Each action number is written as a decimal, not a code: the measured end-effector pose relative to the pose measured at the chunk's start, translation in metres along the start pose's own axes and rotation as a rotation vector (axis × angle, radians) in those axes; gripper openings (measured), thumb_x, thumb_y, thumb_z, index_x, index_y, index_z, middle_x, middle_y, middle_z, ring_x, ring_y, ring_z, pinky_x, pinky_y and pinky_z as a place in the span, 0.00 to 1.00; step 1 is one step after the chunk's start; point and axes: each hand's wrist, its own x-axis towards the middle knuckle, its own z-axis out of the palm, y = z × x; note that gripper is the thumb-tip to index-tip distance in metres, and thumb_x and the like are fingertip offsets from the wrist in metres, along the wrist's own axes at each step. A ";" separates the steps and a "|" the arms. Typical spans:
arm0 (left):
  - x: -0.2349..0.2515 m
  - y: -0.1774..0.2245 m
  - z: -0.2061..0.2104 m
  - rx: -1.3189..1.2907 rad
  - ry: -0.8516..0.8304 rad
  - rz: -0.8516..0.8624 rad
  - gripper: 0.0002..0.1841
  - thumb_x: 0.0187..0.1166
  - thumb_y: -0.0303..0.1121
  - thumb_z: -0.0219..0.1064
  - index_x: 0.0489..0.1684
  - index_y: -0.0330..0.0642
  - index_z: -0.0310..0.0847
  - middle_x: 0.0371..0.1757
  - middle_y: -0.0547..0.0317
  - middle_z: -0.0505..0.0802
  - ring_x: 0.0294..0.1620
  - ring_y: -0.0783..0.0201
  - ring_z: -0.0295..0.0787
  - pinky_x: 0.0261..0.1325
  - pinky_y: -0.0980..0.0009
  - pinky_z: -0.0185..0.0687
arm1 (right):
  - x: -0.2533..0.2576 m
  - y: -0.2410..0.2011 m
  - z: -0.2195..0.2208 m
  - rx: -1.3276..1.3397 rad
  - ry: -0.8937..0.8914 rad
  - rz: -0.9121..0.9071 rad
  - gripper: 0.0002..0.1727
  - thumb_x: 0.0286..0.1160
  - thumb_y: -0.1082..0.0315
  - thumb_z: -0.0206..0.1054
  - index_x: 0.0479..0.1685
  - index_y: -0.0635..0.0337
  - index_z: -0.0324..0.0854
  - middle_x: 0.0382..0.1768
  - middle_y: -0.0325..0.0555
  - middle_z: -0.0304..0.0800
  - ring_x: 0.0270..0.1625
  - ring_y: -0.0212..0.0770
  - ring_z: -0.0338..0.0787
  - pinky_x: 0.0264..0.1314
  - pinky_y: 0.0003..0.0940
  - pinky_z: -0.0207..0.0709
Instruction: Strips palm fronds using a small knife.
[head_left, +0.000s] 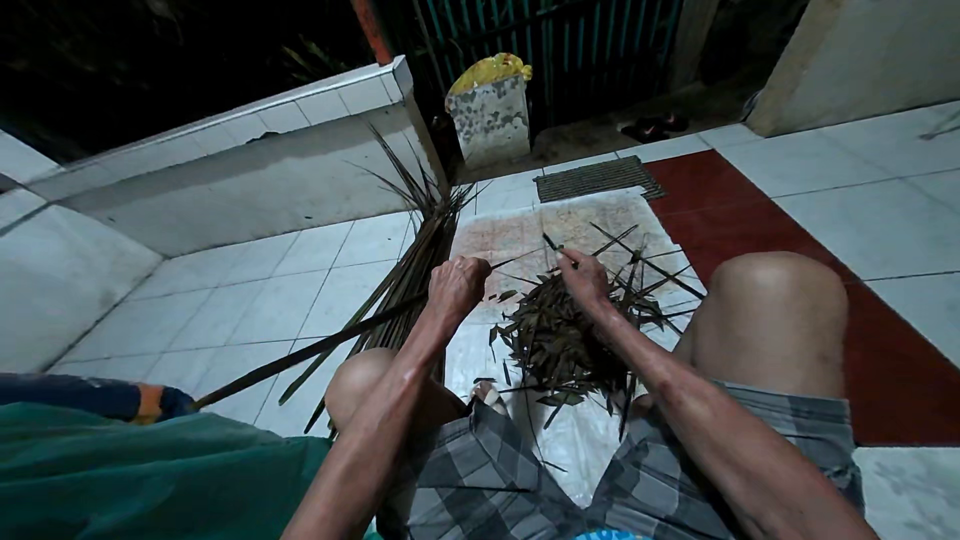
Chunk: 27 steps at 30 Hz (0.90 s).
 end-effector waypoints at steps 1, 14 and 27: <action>0.002 -0.002 -0.001 -0.033 -0.008 -0.005 0.09 0.86 0.38 0.67 0.45 0.47 0.92 0.40 0.44 0.94 0.46 0.40 0.92 0.46 0.37 0.83 | 0.000 0.003 -0.002 0.018 0.029 -0.015 0.24 0.90 0.44 0.57 0.69 0.47 0.86 0.47 0.59 0.91 0.45 0.62 0.89 0.46 0.68 0.79; 0.021 -0.031 0.005 -0.434 -0.098 0.065 0.15 0.88 0.44 0.64 0.40 0.47 0.92 0.25 0.58 0.90 0.25 0.60 0.86 0.36 0.51 0.85 | -0.021 -0.014 0.039 0.147 -0.037 -0.284 0.20 0.88 0.47 0.61 0.70 0.41 0.87 0.42 0.44 0.95 0.38 0.41 0.91 0.46 0.49 0.85; 0.025 -0.034 0.004 -0.545 -0.116 0.049 0.13 0.89 0.41 0.64 0.41 0.47 0.93 0.20 0.60 0.87 0.18 0.66 0.80 0.26 0.65 0.79 | -0.012 -0.019 0.036 0.117 0.024 -0.263 0.20 0.87 0.46 0.61 0.71 0.37 0.87 0.45 0.43 0.96 0.40 0.44 0.92 0.47 0.53 0.84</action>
